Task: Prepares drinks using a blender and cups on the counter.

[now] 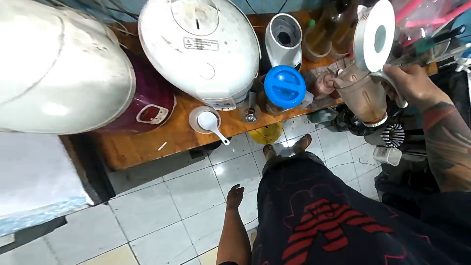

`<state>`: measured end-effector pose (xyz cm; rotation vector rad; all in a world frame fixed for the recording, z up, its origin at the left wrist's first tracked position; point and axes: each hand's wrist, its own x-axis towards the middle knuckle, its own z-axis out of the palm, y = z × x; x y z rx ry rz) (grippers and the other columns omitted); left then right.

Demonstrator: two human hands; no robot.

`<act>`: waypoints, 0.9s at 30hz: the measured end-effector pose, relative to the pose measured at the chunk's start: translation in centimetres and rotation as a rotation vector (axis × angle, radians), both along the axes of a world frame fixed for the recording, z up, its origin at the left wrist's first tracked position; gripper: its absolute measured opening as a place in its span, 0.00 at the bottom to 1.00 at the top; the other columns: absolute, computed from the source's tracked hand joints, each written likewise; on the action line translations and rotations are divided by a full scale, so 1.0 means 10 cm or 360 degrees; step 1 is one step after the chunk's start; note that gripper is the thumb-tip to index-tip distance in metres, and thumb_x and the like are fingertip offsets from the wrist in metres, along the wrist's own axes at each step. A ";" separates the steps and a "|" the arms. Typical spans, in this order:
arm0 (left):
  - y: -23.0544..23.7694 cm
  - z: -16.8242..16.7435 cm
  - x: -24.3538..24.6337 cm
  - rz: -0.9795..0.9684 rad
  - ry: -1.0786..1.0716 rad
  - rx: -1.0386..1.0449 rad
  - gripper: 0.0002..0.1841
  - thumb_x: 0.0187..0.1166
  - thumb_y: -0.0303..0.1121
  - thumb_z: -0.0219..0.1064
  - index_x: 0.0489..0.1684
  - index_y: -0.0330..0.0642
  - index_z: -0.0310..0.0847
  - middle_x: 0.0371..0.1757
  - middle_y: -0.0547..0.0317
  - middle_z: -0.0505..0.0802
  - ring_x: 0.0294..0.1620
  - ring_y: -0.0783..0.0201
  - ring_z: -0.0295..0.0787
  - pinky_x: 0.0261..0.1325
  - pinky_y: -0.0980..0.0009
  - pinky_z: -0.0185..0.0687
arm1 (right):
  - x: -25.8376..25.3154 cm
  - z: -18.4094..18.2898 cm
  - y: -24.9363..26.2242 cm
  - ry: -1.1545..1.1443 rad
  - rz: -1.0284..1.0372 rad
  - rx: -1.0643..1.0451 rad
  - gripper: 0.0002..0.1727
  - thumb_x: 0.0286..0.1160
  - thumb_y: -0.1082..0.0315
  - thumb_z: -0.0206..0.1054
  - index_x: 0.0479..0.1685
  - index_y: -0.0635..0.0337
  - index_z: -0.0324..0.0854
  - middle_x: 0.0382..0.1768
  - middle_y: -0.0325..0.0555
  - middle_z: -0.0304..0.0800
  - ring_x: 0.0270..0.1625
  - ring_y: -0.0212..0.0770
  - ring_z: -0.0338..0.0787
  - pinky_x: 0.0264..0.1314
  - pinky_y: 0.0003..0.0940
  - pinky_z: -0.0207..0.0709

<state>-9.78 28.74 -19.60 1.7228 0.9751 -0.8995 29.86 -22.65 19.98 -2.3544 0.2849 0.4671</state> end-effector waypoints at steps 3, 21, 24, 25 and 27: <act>0.00 -0.01 0.03 0.0004 -0.0029 -0.0029 0.26 0.87 0.36 0.64 0.81 0.33 0.70 0.66 0.37 0.90 0.63 0.46 0.90 0.71 0.49 0.80 | -0.01 0.00 0.00 0.0012 -0.0031 0.0014 0.31 0.85 0.34 0.53 0.37 0.52 0.85 0.24 0.36 0.83 0.18 0.33 0.79 0.22 0.32 0.78; 0.14 -0.06 0.11 0.0015 -0.0065 -0.0009 0.25 0.87 0.36 0.63 0.80 0.33 0.71 0.66 0.37 0.90 0.63 0.46 0.90 0.71 0.49 0.80 | -0.18 -0.12 -0.04 -0.0111 -0.0120 0.0144 0.29 0.88 0.38 0.53 0.36 0.53 0.84 0.24 0.36 0.83 0.19 0.33 0.79 0.23 0.32 0.79; 0.13 -0.08 0.08 0.0016 -0.0068 -0.0007 0.25 0.87 0.36 0.63 0.80 0.33 0.72 0.65 0.37 0.90 0.62 0.46 0.90 0.70 0.49 0.81 | -0.30 -0.24 -0.06 -0.0199 -0.0178 0.0248 0.27 0.89 0.41 0.52 0.35 0.52 0.84 0.23 0.33 0.83 0.18 0.30 0.79 0.23 0.29 0.79; 0.13 -0.08 0.07 0.0020 -0.0076 -0.0013 0.25 0.87 0.35 0.63 0.80 0.33 0.71 0.65 0.37 0.90 0.62 0.46 0.90 0.70 0.49 0.81 | -0.35 -0.29 -0.08 -0.0242 -0.0188 0.0285 0.27 0.90 0.41 0.52 0.35 0.53 0.84 0.23 0.33 0.83 0.19 0.30 0.79 0.23 0.29 0.79; 0.13 -0.09 0.06 0.0032 -0.0087 -0.0017 0.25 0.87 0.35 0.64 0.79 0.32 0.71 0.64 0.37 0.91 0.61 0.47 0.91 0.70 0.49 0.81 | -0.44 -0.42 -0.11 -0.0329 -0.0222 0.0384 0.26 0.91 0.43 0.51 0.38 0.53 0.84 0.24 0.35 0.84 0.20 0.31 0.81 0.24 0.30 0.80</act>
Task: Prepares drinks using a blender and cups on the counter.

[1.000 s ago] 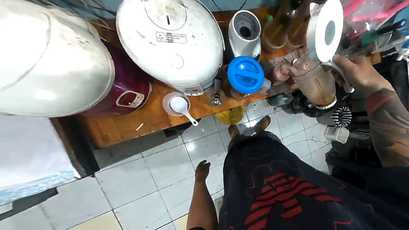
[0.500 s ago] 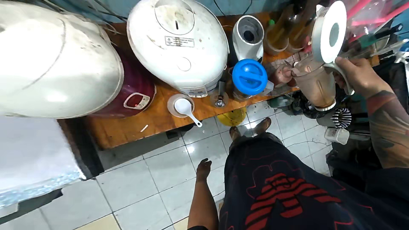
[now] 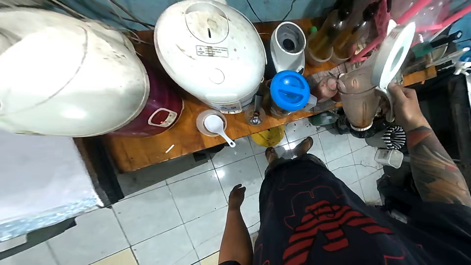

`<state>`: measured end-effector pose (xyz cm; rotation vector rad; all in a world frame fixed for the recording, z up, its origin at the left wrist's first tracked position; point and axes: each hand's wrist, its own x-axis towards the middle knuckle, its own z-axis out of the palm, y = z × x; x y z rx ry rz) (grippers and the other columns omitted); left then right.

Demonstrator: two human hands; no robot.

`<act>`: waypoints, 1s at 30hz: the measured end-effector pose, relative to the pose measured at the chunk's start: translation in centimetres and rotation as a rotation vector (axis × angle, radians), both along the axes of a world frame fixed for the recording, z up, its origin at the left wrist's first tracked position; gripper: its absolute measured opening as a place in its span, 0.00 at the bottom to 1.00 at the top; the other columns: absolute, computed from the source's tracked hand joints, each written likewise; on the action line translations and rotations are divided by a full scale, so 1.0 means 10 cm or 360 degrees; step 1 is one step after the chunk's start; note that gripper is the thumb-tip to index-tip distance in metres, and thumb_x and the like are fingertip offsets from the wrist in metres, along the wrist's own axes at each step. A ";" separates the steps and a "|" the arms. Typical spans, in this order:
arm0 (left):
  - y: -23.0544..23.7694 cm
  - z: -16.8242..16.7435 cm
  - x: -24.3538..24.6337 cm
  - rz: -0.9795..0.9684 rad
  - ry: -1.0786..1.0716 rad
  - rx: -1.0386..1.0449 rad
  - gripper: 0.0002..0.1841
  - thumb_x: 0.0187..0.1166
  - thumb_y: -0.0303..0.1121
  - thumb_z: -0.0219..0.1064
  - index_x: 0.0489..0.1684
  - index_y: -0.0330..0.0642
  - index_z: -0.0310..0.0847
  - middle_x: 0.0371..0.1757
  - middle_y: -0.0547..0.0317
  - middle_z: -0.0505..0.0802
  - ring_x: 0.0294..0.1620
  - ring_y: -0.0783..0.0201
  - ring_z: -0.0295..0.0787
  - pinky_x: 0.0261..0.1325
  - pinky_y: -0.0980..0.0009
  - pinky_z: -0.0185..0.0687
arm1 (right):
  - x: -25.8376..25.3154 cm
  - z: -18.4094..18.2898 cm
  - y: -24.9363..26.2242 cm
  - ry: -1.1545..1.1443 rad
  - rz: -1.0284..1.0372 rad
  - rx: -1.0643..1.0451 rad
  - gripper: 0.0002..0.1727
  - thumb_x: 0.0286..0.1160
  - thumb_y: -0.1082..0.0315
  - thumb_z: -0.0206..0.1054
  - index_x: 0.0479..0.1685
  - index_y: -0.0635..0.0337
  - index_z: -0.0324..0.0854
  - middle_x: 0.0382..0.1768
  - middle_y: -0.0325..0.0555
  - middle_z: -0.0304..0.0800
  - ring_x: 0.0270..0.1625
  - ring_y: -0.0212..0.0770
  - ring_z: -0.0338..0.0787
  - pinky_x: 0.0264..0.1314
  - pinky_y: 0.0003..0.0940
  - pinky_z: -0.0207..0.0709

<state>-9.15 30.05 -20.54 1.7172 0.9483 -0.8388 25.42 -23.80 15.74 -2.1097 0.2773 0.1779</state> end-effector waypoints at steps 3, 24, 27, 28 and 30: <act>0.00 0.00 0.01 -0.0014 0.0008 -0.0005 0.25 0.87 0.34 0.63 0.80 0.32 0.71 0.65 0.37 0.90 0.63 0.46 0.90 0.71 0.49 0.81 | -0.13 -0.18 -0.02 -0.0091 -0.0091 0.0140 0.25 0.92 0.46 0.49 0.38 0.53 0.84 0.25 0.34 0.84 0.21 0.31 0.82 0.25 0.29 0.82; -0.19 0.06 0.37 -0.0122 -0.0003 0.0007 0.25 0.87 0.36 0.63 0.79 0.32 0.72 0.64 0.36 0.90 0.61 0.46 0.90 0.68 0.49 0.81 | -0.90 -0.39 -0.69 -0.0553 -0.0701 0.0549 0.22 0.93 0.45 0.45 0.40 0.45 0.81 0.26 0.33 0.83 0.21 0.31 0.80 0.24 0.29 0.80; -0.40 0.16 0.62 -0.0106 -0.0165 -0.0062 0.28 0.86 0.39 0.66 0.81 0.32 0.70 0.66 0.36 0.90 0.63 0.48 0.90 0.70 0.51 0.81 | -0.92 -0.38 -0.83 -0.0612 -0.0709 0.0566 0.21 0.93 0.46 0.46 0.39 0.44 0.80 0.25 0.33 0.83 0.20 0.32 0.81 0.24 0.30 0.80; -0.52 0.23 0.77 -0.0148 -0.0294 -0.0089 0.29 0.85 0.40 0.67 0.81 0.32 0.70 0.67 0.37 0.89 0.66 0.50 0.89 0.73 0.52 0.80 | -0.92 -0.38 -0.87 -0.0640 -0.0711 0.0574 0.21 0.93 0.47 0.45 0.40 0.44 0.80 0.25 0.32 0.83 0.20 0.32 0.81 0.25 0.30 0.82; -0.83 0.43 1.16 -0.0291 -0.0624 -0.0187 0.32 0.82 0.43 0.70 0.81 0.33 0.71 0.73 0.40 0.86 0.74 0.52 0.84 0.78 0.53 0.78 | -0.91 -0.42 -0.97 -0.0698 -0.0744 0.0593 0.22 0.92 0.47 0.45 0.42 0.45 0.81 0.24 0.33 0.84 0.21 0.33 0.82 0.26 0.32 0.82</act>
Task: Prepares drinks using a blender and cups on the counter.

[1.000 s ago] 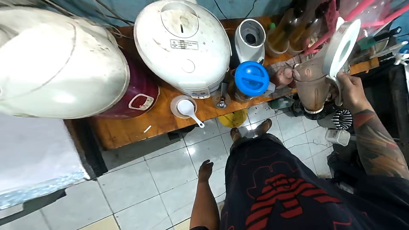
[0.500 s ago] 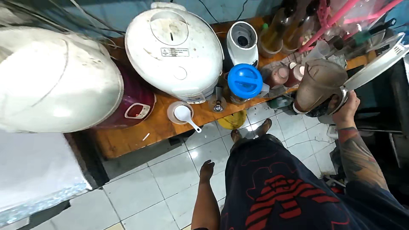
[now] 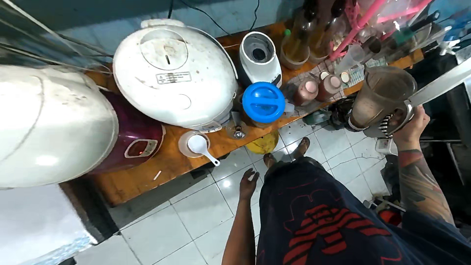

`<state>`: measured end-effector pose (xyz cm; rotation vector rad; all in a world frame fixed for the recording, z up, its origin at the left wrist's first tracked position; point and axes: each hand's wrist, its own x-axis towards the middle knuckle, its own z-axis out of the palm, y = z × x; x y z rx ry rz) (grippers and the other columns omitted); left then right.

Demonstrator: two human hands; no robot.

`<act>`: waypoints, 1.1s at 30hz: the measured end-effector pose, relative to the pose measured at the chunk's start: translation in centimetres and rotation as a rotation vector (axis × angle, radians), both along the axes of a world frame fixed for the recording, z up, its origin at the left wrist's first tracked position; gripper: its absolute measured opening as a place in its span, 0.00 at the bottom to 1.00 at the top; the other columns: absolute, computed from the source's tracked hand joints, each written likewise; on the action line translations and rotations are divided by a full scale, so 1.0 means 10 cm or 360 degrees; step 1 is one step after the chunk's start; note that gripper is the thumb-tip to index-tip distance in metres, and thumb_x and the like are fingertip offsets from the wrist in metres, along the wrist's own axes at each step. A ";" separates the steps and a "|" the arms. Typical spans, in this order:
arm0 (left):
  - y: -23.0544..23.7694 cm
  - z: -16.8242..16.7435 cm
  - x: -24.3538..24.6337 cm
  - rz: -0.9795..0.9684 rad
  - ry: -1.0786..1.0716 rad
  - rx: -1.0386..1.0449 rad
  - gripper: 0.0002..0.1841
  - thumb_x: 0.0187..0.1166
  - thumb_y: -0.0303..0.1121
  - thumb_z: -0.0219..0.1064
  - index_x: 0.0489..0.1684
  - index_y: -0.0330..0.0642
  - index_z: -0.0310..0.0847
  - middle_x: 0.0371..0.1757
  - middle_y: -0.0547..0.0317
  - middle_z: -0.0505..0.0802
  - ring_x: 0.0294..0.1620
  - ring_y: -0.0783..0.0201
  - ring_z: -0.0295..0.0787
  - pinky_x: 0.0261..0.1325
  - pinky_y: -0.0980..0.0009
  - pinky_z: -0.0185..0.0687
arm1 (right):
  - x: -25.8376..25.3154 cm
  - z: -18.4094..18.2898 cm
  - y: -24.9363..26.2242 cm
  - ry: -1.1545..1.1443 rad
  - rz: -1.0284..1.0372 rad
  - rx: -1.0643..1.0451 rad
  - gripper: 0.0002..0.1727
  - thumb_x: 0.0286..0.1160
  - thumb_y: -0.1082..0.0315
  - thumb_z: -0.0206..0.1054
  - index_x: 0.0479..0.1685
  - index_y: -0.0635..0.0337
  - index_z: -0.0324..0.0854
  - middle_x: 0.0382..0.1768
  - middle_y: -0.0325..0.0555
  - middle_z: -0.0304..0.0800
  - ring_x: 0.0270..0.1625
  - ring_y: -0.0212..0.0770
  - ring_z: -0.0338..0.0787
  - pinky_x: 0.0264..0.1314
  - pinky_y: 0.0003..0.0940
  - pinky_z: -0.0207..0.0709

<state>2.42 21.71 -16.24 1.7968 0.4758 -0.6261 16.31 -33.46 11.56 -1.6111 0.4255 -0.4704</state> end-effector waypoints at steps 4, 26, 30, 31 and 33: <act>-0.99 0.74 0.87 -0.0326 -0.0316 -0.0416 0.48 0.69 0.49 0.80 0.90 0.45 0.59 0.79 0.50 0.82 0.80 0.56 0.78 0.79 0.52 0.78 | -0.07 -0.10 -0.15 -0.0032 -0.0110 0.0038 0.21 0.92 0.50 0.42 0.42 0.47 0.79 0.23 0.34 0.83 0.21 0.33 0.82 0.25 0.33 0.82; -3.32 0.92 2.90 0.0551 -0.1057 0.0583 0.60 0.43 0.51 0.93 0.84 0.37 0.64 0.72 0.48 0.87 0.72 0.60 0.86 0.75 0.60 0.83 | 0.01 -0.41 -1.90 -0.0019 0.0066 0.0270 0.23 0.81 0.39 0.56 0.41 0.49 0.78 0.22 0.34 0.87 0.23 0.32 0.86 0.29 0.29 0.84; -3.34 1.02 2.86 0.0576 -0.1053 0.0582 0.60 0.40 0.48 0.94 0.83 0.37 0.65 0.71 0.47 0.87 0.71 0.59 0.86 0.74 0.58 0.84 | 0.16 -0.42 -2.06 0.0032 0.0098 0.0344 0.18 0.87 0.53 0.45 0.38 0.50 0.77 0.21 0.35 0.88 0.22 0.32 0.86 0.29 0.28 0.84; -3.35 1.06 2.86 0.0579 -0.1022 0.0628 0.60 0.39 0.49 0.94 0.83 0.39 0.65 0.70 0.48 0.88 0.69 0.59 0.87 0.73 0.58 0.85 | 0.21 -0.42 -2.07 0.0054 0.0101 0.0352 0.19 0.88 0.56 0.42 0.38 0.50 0.77 0.21 0.34 0.87 0.22 0.31 0.86 0.29 0.27 0.84; -3.35 1.12 2.87 0.0585 -0.1014 0.0694 0.60 0.38 0.51 0.94 0.81 0.39 0.66 0.68 0.49 0.89 0.68 0.59 0.88 0.70 0.58 0.86 | 0.29 -0.41 -2.09 0.0077 0.0120 0.0365 0.20 0.87 0.58 0.39 0.37 0.50 0.77 0.20 0.33 0.87 0.22 0.30 0.86 0.29 0.26 0.83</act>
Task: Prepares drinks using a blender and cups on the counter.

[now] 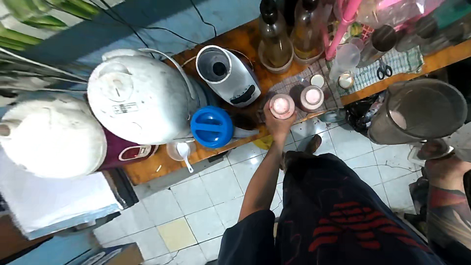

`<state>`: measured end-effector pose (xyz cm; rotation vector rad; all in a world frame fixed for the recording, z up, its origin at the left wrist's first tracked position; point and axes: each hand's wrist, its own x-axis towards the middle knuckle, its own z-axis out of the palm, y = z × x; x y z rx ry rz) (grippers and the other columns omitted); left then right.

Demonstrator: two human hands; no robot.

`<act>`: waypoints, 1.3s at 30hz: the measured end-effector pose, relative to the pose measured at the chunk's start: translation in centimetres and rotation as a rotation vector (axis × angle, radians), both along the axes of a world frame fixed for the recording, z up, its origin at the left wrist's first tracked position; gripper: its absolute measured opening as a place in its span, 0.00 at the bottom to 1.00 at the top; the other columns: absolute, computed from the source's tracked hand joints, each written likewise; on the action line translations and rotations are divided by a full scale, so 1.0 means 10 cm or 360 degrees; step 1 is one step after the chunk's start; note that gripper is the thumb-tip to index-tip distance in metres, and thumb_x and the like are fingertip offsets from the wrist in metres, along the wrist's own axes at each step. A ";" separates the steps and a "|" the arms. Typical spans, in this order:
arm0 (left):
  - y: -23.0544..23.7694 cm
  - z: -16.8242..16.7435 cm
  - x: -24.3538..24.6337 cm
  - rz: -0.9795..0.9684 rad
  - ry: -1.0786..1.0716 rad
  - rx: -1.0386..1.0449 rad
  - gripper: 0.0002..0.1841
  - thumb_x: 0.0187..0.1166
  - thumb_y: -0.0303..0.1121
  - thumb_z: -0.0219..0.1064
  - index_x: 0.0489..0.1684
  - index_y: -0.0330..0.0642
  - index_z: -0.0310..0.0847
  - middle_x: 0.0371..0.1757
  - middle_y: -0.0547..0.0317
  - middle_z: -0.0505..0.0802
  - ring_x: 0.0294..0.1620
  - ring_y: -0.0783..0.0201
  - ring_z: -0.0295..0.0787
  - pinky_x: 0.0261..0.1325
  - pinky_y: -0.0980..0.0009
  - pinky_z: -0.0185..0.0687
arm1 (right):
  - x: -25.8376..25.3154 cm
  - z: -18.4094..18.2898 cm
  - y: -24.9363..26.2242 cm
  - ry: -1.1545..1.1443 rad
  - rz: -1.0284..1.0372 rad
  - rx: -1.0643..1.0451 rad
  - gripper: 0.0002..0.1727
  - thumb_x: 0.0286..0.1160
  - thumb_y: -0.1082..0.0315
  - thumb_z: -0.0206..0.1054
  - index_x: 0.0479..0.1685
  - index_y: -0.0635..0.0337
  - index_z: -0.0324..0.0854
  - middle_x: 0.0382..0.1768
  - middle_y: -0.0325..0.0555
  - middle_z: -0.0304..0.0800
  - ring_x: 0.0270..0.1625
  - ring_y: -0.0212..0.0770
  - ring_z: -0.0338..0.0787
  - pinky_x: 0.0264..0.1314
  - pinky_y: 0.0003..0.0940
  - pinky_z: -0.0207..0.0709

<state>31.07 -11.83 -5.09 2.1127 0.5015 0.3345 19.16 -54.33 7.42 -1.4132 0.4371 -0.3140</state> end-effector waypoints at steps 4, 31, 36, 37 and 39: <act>-0.01 0.08 0.03 -0.0082 -0.0064 -0.0186 0.60 0.38 0.45 0.95 0.81 0.37 0.64 0.70 0.47 0.87 0.71 0.60 0.85 0.74 0.61 0.84 | 0.13 -0.01 -0.02 0.0009 0.0039 0.0036 0.21 0.87 0.59 0.36 0.36 0.50 0.76 0.20 0.32 0.87 0.22 0.28 0.86 0.30 0.24 0.83; 0.21 -0.32 0.04 -0.0255 -0.0122 -0.0442 0.72 0.44 0.37 0.94 0.95 0.39 0.38 0.92 0.41 0.60 0.90 0.55 0.61 0.89 0.60 0.67 | 0.09 0.05 0.23 0.0019 0.0202 -0.0213 0.11 0.75 0.50 0.68 0.42 0.44 0.77 0.25 0.30 0.87 0.25 0.31 0.87 0.32 0.30 0.85; 0.43 -0.37 -1.03 -0.0595 0.0148 -0.0235 0.44 0.78 0.45 0.73 0.94 0.51 0.50 0.92 0.52 0.66 0.87 0.53 0.68 0.83 0.50 0.72 | 0.10 0.18 0.57 0.0006 0.0273 -0.0296 0.23 0.69 0.40 0.73 0.54 0.41 0.76 0.30 0.30 0.88 0.25 0.32 0.86 0.29 0.32 0.85; 0.53 -0.49 -1.19 -0.0717 0.0192 -0.0178 0.37 0.81 0.44 0.70 0.91 0.52 0.60 0.89 0.55 0.70 0.85 0.56 0.71 0.81 0.51 0.75 | 0.13 0.23 0.66 0.0003 0.0299 -0.0318 0.20 0.71 0.39 0.72 0.51 0.39 0.79 0.28 0.29 0.89 0.23 0.32 0.86 0.27 0.31 0.85; 0.80 -0.74 -1.46 -0.0969 0.0285 -0.0080 0.25 0.83 0.41 0.67 0.80 0.51 0.76 0.86 0.60 0.75 0.83 0.60 0.74 0.80 0.54 0.77 | 0.20 0.37 0.84 0.0025 0.0398 -0.0379 0.14 0.76 0.40 0.67 0.40 0.36 0.84 0.23 0.28 0.88 0.20 0.30 0.84 0.23 0.29 0.82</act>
